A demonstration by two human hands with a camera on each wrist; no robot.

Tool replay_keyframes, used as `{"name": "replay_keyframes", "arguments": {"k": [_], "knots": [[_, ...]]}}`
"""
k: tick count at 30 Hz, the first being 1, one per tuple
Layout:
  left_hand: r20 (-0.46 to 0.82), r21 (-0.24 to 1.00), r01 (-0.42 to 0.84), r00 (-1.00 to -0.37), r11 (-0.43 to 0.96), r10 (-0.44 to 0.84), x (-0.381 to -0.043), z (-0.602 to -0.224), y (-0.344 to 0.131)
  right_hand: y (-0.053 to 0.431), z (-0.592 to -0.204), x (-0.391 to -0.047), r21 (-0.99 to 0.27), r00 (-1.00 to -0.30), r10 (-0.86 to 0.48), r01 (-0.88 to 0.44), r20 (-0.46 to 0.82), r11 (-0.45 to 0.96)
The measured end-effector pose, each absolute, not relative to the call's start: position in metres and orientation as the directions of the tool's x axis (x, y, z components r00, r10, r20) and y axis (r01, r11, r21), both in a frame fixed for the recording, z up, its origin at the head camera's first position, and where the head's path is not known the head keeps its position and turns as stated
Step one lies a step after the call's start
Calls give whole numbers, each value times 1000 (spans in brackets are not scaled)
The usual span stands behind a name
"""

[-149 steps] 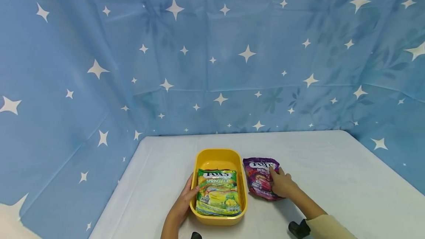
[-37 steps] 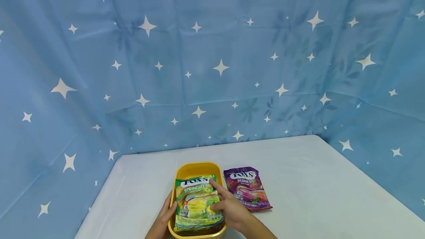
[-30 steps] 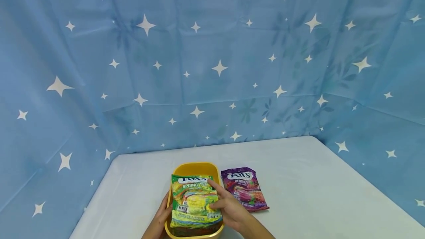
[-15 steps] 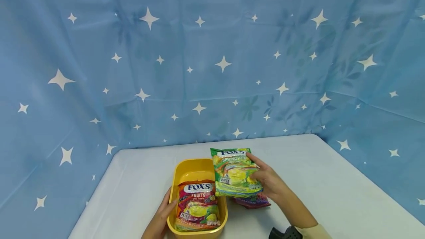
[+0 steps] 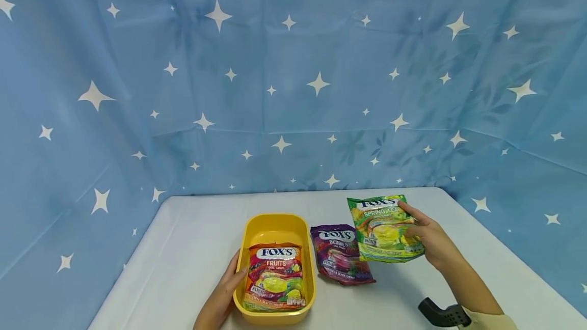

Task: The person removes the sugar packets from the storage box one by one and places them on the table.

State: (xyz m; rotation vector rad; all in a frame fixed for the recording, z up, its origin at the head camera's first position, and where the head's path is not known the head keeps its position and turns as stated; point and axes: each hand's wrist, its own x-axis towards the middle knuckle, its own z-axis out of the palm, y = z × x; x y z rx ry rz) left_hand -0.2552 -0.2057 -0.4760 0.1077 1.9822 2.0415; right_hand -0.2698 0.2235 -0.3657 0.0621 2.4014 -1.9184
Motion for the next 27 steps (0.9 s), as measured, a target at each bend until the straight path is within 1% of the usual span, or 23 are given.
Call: {"name": "replay_keyframes", "arguments": {"k": [5,11,18,27], "knots": [[-144,989,-150,-961,-6,236,-256,-474,-205,247,-368,-274,-918,-999,28,48,-40,393],[-146,988,-152,-962,-7,230,-256,-474,-205,259,-375,-277,-861,-998,21,63,-60,505],[-155,987,-160,-962,-2,224,-255,-474,-204,257,-380,-283,-816,-996,32,87,-85,571],[-162,986,-168,-960,-7,229,-255,-473,-204,255,-384,-285,-794,-987,49,151,-152,589]]}}
